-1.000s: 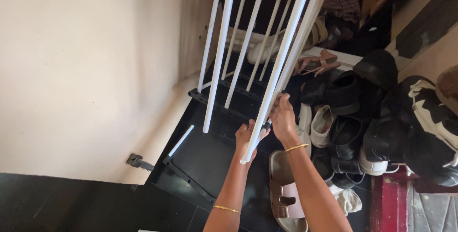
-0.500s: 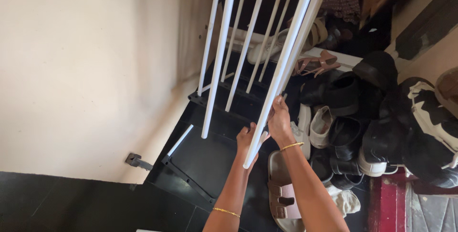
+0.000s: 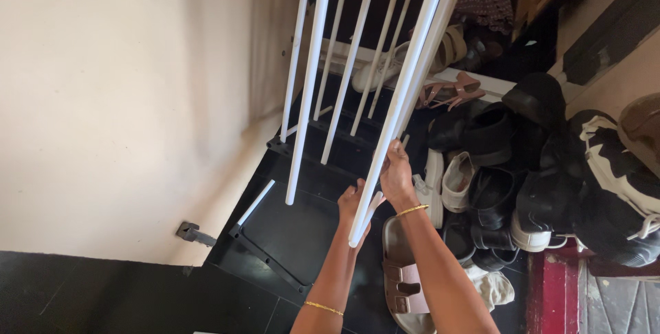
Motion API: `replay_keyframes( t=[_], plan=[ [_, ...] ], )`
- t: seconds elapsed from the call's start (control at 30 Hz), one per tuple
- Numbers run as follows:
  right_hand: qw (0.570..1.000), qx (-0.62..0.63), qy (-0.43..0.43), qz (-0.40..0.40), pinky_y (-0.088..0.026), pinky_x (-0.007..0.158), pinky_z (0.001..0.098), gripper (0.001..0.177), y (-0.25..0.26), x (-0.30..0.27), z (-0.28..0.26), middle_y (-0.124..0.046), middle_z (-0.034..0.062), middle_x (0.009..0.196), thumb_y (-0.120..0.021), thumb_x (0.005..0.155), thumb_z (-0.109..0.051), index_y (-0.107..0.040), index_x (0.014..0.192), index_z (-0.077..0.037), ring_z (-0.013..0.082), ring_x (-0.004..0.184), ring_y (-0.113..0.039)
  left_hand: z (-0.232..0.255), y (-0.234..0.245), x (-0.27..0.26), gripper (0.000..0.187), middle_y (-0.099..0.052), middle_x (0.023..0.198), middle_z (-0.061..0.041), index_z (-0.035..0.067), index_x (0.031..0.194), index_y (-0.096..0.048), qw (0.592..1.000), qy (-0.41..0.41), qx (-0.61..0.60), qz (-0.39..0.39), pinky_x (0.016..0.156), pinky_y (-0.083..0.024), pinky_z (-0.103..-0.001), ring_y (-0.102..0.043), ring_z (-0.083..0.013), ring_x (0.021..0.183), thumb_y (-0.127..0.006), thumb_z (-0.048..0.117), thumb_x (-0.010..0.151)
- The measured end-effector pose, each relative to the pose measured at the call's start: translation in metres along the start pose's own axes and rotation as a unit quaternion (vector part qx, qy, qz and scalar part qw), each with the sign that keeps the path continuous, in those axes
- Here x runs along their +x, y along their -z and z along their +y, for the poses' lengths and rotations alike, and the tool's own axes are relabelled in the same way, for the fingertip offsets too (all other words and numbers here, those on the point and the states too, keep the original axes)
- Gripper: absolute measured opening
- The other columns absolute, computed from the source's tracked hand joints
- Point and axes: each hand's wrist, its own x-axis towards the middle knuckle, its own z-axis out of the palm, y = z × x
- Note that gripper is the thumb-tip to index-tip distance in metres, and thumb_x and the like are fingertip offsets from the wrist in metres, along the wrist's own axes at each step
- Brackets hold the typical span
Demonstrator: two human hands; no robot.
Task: The person assembles a shoe rack by inserting white vertical poles into black horizontal frames. They connect multiple sections, aligning and securing the poles into the frame slots. The person works on the floor in a cluttered area with shoes nearby.
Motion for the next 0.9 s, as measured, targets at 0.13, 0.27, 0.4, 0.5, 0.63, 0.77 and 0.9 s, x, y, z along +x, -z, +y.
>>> replay_keyframes(
  t=[0.13,0.27,0.4,0.5,0.63,0.77,0.9],
  plan=[
    [0.998,0.033,0.029,-0.036,-0.039,0.06,0.0236,0.026,0.006,-0.006,0.014,-0.047,-0.0039,0.074,-0.046,0.111,-0.017,-0.05,0.085,-0.015,0.0065,0.064,-0.042,0.0,0.007,-0.003,0.038,-0.049,0.063,-0.001,0.006,0.073,-0.053,1.0,-0.017,0.014,0.002,0.049,-0.05,-0.03,-0.046,-0.0078,0.05,-0.068,0.026,0.102],
    [1.0,0.019,0.003,0.002,-0.038,0.059,0.0237,0.031,0.005,-0.009,0.016,-0.044,-0.0047,0.071,-0.044,0.111,-0.026,-0.051,0.082,-0.015,0.0065,0.062,-0.039,0.005,0.005,-0.01,0.036,-0.053,0.062,-0.005,0.004,0.07,-0.054,0.999,0.017,0.008,0.027,0.056,-0.064,-0.035,-0.053,-0.0128,0.048,-0.062,0.026,0.098],
    [0.998,0.041,0.033,-0.026,-0.037,0.057,0.0243,0.031,-0.006,-0.012,0.009,-0.044,-0.0028,0.069,-0.047,0.11,-0.023,-0.049,0.081,-0.014,0.0081,0.062,-0.04,0.011,0.001,-0.014,0.04,-0.053,0.061,-0.004,0.007,0.07,-0.051,1.0,-0.008,0.011,0.011,0.048,-0.052,-0.03,-0.049,-0.0098,0.049,-0.068,0.027,0.1],
    [0.998,0.039,0.038,-0.012,-0.034,0.05,0.0246,0.034,-0.012,-0.02,0.001,-0.043,-0.002,0.065,-0.044,0.111,-0.025,-0.047,0.079,-0.015,0.009,0.057,-0.039,0.01,0.001,-0.018,0.039,-0.054,0.06,-0.003,0.008,0.071,-0.054,0.999,-0.005,0.045,0.008,0.043,-0.04,-0.028,-0.049,-0.0093,0.049,-0.068,0.03,0.1],
    [0.997,0.059,0.038,-0.043,-0.028,0.042,0.0249,0.036,-0.023,-0.03,-0.007,-0.039,-0.0032,0.061,-0.043,0.11,-0.028,-0.046,0.077,-0.014,0.0084,0.049,-0.033,0.01,0.002,-0.024,0.038,-0.058,0.062,-0.004,0.007,0.072,-0.057,0.998,0.004,0.055,-0.001,0.044,-0.041,-0.027,-0.051,-0.0093,0.049,-0.066,0.03,0.101],
    [0.999,0.046,-0.001,-0.025,-0.026,0.042,0.0257,0.04,-0.027,-0.036,-0.013,-0.035,-0.0036,0.058,-0.045,0.108,-0.036,-0.047,0.075,-0.013,0.0087,0.047,-0.03,0.007,0.006,-0.026,0.034,-0.063,0.066,-0.006,0.006,0.075,-0.06,1.0,0.009,0.027,-0.005,0.048,-0.045,-0.027,-0.057,-0.0103,0.053,-0.067,0.027,0.1],
    [0.998,0.03,-0.041,-0.024,-0.024,0.04,0.0256,0.049,-0.026,-0.038,-0.011,-0.031,-0.0044,0.051,-0.041,0.105,-0.049,-0.045,0.07,-0.015,0.0079,0.043,-0.027,0.007,0.013,-0.027,0.036,-0.061,0.067,-0.009,0.004,0.075,-0.055,1.0,0.012,0.006,-0.021,0.058,-0.059,-0.034,-0.058,-0.0137,0.054,-0.067,0.026,0.101]
  ],
)
